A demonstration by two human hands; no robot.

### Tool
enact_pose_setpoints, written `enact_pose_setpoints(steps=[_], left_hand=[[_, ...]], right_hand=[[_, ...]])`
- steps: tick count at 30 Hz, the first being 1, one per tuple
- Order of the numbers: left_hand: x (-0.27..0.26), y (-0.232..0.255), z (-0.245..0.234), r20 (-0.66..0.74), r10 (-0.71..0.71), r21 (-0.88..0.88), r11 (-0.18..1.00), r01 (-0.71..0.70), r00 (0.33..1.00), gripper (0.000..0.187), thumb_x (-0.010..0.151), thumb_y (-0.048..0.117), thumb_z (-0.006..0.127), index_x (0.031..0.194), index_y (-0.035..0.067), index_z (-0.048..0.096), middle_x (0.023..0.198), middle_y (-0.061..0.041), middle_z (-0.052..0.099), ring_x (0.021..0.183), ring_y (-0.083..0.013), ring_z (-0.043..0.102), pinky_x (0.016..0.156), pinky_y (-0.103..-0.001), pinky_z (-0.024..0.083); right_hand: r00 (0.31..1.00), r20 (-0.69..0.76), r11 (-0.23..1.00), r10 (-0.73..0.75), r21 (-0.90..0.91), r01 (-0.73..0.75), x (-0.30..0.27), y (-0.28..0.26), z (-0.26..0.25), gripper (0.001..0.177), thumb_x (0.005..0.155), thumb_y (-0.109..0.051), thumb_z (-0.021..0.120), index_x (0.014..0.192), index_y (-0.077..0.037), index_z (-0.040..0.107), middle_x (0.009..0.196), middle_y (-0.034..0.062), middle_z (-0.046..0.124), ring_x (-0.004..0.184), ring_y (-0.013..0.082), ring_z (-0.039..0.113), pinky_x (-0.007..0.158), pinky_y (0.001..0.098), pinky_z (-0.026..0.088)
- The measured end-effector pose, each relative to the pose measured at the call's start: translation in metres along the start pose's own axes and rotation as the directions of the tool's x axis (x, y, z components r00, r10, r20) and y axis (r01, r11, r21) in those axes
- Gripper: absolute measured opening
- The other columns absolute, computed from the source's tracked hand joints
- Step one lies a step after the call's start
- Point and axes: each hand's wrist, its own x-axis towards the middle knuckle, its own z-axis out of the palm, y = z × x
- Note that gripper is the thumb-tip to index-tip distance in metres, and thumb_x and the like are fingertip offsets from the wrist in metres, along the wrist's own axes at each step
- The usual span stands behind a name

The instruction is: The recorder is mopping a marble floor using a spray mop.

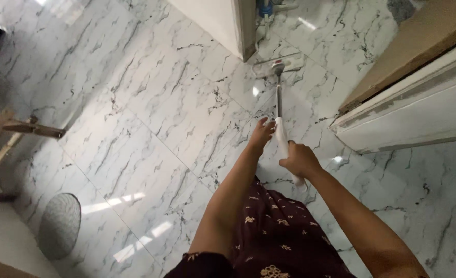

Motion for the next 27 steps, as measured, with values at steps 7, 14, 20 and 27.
enact_pose_setpoints(steps=[7, 14, 20, 27], left_hand=[[0.004, -0.027, -0.030, 0.223, -0.069, -0.569, 0.801, 0.188, 0.972, 0.045, 0.100, 0.027, 0.061, 0.134, 0.000, 0.052, 0.106, -0.017, 0.069, 0.094, -0.0276, 0.072, 0.079, -0.041, 0.058], [-0.030, -0.036, -0.103, -0.116, 0.100, -0.286, 0.949, -0.130, 0.988, 0.036, 0.096, 0.029, 0.062, 0.115, -0.002, 0.061, 0.092, -0.013, 0.069, 0.078, -0.0250, 0.070, 0.071, -0.038, 0.059], [-0.034, -0.028, -0.140, -0.312, 0.094, -0.401, 0.889, -0.220, 0.946, 0.036, 0.094, 0.027, 0.061, 0.114, -0.002, 0.061, 0.090, -0.013, 0.069, 0.077, -0.0232, 0.068, 0.069, -0.037, 0.057], [0.036, 0.023, -0.170, -0.276, 0.134, -0.486, 0.835, -0.258, 0.952, 0.036, 0.095, 0.025, 0.063, 0.117, -0.003, 0.062, 0.100, -0.016, 0.075, 0.085, -0.0223, 0.070, 0.075, -0.033, 0.058]], right_hand=[[0.991, 0.083, 0.994, -0.108, 0.039, 0.105, -0.060, -0.045, -0.006, 0.041, 0.068, -0.023, 0.076, 0.100, 0.001, 0.066, 0.085, 0.0187, 0.075, 0.077, 0.0336, 0.074, 0.074, 0.0457, 0.058], [0.933, 0.192, 0.950, -0.304, -0.014, 0.313, -0.054, -0.088, 0.000, 0.043, 0.067, -0.025, 0.076, 0.100, -0.001, 0.064, 0.081, 0.0167, 0.072, 0.073, 0.0322, 0.073, 0.072, 0.0449, 0.057], [0.875, 0.290, 0.897, -0.387, -0.101, 0.430, -0.012, -0.120, 0.006, 0.042, 0.066, -0.023, 0.072, 0.100, 0.000, 0.063, 0.082, 0.0175, 0.072, 0.075, 0.0337, 0.071, 0.073, 0.0458, 0.057], [0.917, 0.303, 0.931, -0.261, -0.173, 0.322, 0.070, -0.152, -0.006, 0.054, 0.069, -0.029, 0.073, 0.113, -0.003, 0.056, 0.089, 0.0190, 0.071, 0.081, 0.0360, 0.072, 0.077, 0.0475, 0.057]])
